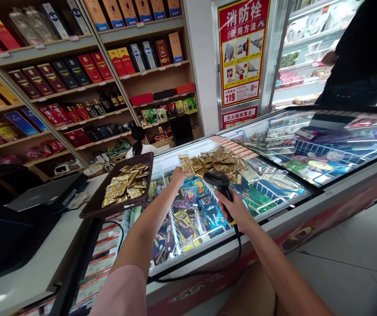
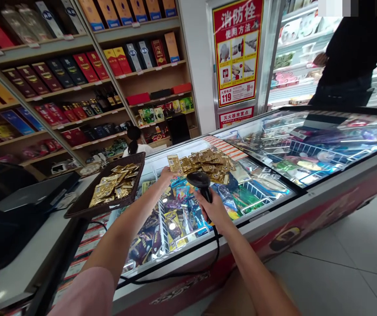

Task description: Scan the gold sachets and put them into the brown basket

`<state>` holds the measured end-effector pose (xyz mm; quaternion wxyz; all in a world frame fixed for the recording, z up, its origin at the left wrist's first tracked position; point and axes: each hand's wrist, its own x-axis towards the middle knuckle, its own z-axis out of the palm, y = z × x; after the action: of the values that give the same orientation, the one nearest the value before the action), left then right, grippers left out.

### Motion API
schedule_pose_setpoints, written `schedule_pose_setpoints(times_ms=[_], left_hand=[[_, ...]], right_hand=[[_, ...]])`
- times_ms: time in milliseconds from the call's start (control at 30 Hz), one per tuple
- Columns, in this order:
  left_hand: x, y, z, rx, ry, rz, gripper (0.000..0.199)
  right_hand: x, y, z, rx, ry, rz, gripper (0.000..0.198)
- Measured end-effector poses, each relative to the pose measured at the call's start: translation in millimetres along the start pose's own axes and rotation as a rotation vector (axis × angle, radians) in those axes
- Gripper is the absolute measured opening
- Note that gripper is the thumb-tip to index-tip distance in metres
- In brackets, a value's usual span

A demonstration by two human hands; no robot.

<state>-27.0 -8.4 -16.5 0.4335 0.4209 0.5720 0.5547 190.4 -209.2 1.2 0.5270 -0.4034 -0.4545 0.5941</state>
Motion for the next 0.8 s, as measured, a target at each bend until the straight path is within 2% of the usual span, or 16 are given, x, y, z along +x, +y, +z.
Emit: schedule_pose_setpoints(times_ms=[167,333,500,800], left_hand=[[-35.2,2.0,-30.2,-0.168,0.054,-0.045,0.041],[-68.6,0.3,-48.5,-0.29,0.042,-0.064,0.026],[-82.8,-5.3,-54.7,-0.332,0.053,-0.066,0.021],[-93.5,-19.7,-55.0,-0.27,0.073,-0.016,0.03]], right_hand=[[-11.8,-5.4,19.5,-0.025,-0.028,0.026,0.05],[-23.9,-7.1,38.4,0.0,-0.069,0.031,0.048],[-34.4,-7.0,55.0,0.054,-0.11,0.028,0.046],[-60.0,-12.2,89.2,0.266,-0.08,0.134,0.053]])
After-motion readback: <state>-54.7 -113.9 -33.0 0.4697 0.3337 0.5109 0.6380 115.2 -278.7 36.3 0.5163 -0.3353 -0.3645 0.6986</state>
